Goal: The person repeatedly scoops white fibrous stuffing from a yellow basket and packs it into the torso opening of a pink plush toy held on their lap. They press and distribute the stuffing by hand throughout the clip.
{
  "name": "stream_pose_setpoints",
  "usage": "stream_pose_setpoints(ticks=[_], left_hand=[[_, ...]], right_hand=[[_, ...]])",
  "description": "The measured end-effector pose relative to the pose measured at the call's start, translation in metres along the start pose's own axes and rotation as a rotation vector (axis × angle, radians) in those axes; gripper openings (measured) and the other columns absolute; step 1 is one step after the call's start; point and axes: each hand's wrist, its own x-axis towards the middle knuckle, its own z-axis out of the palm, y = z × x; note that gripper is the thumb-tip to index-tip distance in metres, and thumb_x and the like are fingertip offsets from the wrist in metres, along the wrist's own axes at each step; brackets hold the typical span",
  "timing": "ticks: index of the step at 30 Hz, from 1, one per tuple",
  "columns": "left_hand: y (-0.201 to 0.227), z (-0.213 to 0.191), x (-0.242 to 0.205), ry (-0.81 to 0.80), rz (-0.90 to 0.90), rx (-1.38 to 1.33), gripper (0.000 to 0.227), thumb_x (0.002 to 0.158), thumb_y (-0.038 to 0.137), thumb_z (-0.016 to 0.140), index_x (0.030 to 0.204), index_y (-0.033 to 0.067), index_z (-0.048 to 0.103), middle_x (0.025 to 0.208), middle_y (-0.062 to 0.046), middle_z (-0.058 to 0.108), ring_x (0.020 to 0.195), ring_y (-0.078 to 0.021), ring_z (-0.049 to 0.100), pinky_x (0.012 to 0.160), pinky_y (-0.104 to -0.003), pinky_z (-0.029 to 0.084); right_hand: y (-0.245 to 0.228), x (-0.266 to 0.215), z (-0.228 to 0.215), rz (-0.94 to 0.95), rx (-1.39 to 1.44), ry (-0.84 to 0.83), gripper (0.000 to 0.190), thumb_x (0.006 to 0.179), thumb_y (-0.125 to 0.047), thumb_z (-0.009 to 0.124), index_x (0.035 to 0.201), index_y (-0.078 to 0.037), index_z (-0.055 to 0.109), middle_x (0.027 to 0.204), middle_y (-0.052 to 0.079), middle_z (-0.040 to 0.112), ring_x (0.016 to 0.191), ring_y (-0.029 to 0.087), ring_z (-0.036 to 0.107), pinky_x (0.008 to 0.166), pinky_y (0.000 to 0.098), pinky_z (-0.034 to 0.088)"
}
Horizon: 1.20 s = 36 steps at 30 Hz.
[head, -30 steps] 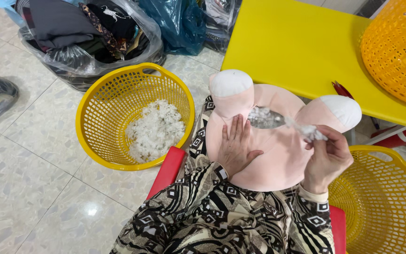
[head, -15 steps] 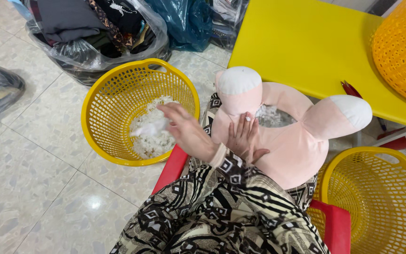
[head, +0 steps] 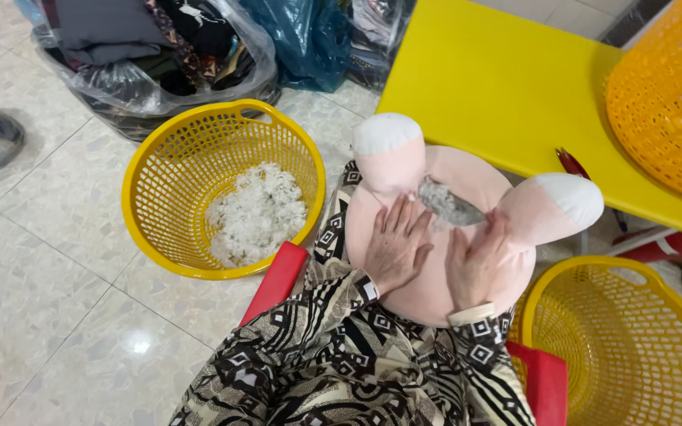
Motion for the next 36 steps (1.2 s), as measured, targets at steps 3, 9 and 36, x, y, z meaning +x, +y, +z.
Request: stream_pose_setpoints(ticks=[3,9,36], left_hand=[[0.003,0.002,0.019,-0.024,0.154,0.034,0.036,0.100,0.030,0.061,0.128,0.0071,0.063,0.139,-0.012,0.054,0.125,-0.0264,0.046,0.100,-0.044,0.043],[-0.011,0.023,0.086,-0.079,0.313,0.223,0.022,0.088,0.017,0.064,0.104,0.0048,0.072,0.111,-0.009,0.064,0.110,-0.0259,0.057,0.092,-0.036,0.050],[-0.017,-0.132,0.076,0.059,-0.163,-1.317,0.015,0.094,-0.006,0.071,0.107,-0.0015,0.076,0.103,-0.007,0.074,0.090,-0.0100,0.070,0.080,-0.023,0.059]], right_hand=[[0.004,-0.024,0.031,-0.050,0.213,0.087,0.085,0.093,-0.012,0.077,0.156,0.006,0.022,0.151,0.034,0.043,0.142,0.049,0.044,0.123,0.0513,0.035],[0.020,-0.032,0.063,0.003,0.358,0.044,0.107,0.084,-0.015,0.084,0.160,0.005,0.011,0.159,0.036,0.030,0.148,0.049,0.037,0.124,0.0491,0.034],[0.012,-0.028,0.054,-0.032,0.375,0.008,0.106,0.083,-0.016,0.085,0.160,0.004,0.014,0.161,0.032,0.033,0.150,0.049,0.034,0.125,0.0503,0.030]])
